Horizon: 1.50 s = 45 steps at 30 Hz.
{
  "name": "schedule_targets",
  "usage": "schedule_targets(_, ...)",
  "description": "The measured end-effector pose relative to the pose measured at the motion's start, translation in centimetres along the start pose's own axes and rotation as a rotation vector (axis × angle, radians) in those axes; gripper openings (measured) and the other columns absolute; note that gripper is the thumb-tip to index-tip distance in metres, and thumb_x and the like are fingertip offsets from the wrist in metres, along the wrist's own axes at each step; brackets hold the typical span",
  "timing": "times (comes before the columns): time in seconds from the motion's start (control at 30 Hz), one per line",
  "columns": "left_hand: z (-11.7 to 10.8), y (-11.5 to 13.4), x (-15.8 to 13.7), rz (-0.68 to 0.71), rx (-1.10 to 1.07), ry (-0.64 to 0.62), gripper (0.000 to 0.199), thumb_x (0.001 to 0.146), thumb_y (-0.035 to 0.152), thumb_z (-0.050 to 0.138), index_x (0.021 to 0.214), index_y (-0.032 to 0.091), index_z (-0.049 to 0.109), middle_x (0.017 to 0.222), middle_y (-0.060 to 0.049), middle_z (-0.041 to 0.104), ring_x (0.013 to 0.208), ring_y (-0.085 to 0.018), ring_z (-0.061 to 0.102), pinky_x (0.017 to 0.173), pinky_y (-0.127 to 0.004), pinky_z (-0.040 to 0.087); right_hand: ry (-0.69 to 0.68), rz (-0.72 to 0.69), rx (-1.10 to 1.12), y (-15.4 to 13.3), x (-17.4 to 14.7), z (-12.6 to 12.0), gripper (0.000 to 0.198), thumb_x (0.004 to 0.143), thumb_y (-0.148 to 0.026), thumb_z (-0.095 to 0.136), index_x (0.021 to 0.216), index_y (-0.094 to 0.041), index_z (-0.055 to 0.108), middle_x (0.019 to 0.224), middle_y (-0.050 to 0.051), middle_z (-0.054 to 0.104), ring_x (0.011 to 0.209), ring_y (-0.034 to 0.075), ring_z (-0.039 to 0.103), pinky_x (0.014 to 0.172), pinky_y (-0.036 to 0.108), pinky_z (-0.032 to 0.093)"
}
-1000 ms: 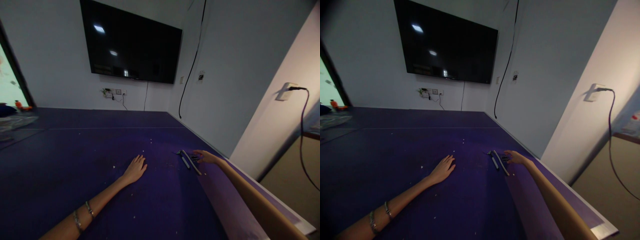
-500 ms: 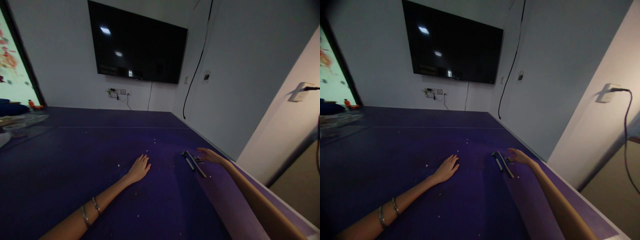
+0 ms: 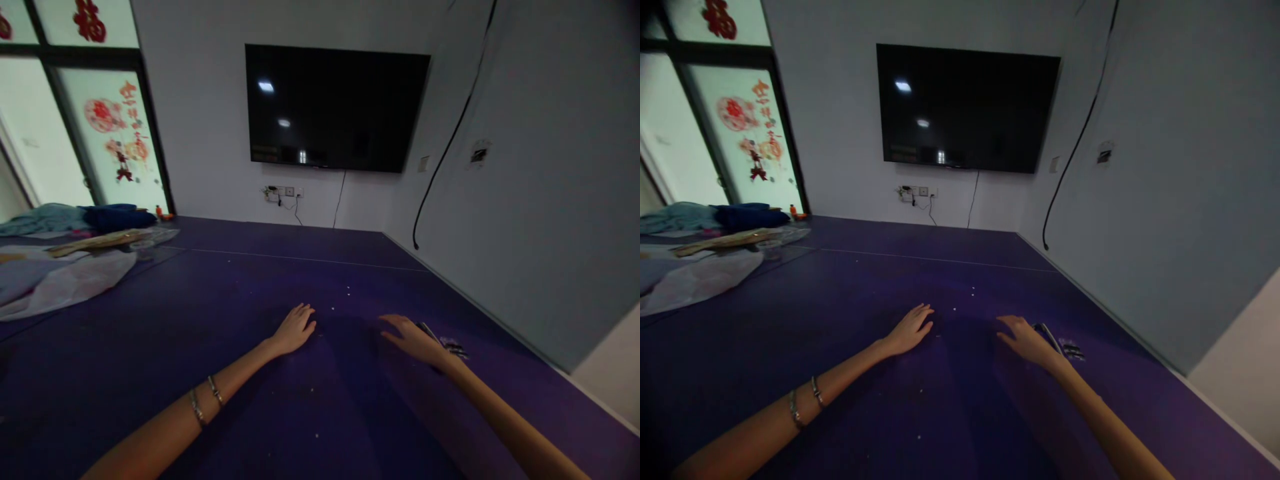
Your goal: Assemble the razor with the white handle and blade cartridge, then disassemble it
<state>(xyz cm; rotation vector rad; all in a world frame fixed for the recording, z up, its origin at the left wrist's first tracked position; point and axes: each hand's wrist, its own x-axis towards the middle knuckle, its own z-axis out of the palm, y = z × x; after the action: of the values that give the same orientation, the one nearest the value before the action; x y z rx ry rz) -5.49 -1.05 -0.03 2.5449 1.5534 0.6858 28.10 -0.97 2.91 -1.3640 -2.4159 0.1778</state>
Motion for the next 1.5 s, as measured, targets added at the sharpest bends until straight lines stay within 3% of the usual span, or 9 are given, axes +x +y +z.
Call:
schedule_targets(0.23,-2.6,-6.4,-2.6,-0.162,0.120,-0.008,0.046,0.090,0.037,0.029,0.122,0.008,0.047,0.134,-0.016,0.043,0.129,-0.025,0.030,0.107,-0.040,0.024,-0.084,0.071,-0.071,-2.8,-0.7,4.0,0.071,0.082,-0.059,0.034,0.128,-0.007,0.046,0.135,0.018,0.041,0.126,0.028,0.035,0.105,0.040,0.028)
schedule_targets(0.47,-2.7,-9.5,-3.8,-0.199,0.181,-0.034,0.051,0.089,0.043,0.027,0.124,0.011,0.047,0.136,-0.015,0.041,0.131,-0.026,0.027,0.106,-0.042,0.024,-0.004,0.138,-0.092,-2.8,-1.6,6.0,0.063,0.085,-0.055,0.031,0.130,-0.013,0.045,0.139,0.013,0.037,0.129,0.027,0.030,0.104,0.044,0.027)
schedule_targets(0.73,-1.8,-10.8,-4.0,-0.146,0.216,-0.002,0.052,0.089,0.046,0.027,0.124,0.015,0.049,0.136,-0.012,0.042,0.131,-0.025,0.028,0.106,-0.041,0.024,0.030,0.154,-0.086,-3.3,-1.8,5.8,0.056,0.087,-0.048,0.031,0.127,-0.014,0.048,0.138,0.010,0.040,0.129,0.025,0.031,0.104,0.041,0.028)
schedule_targets(1.5,-2.1,-10.6,-4.1,-0.151,0.213,0.008,0.050,0.087,0.044,0.031,0.123,0.015,0.050,0.135,-0.010,0.044,0.130,-0.025,0.030,0.106,-0.042,0.026,0.049,0.149,-0.045,-4.0,-2.1,5.1,0.051,0.087,-0.042,0.034,0.127,-0.015,0.049,0.137,0.011,0.041,0.129,0.025,0.031,0.105,0.041,0.026)
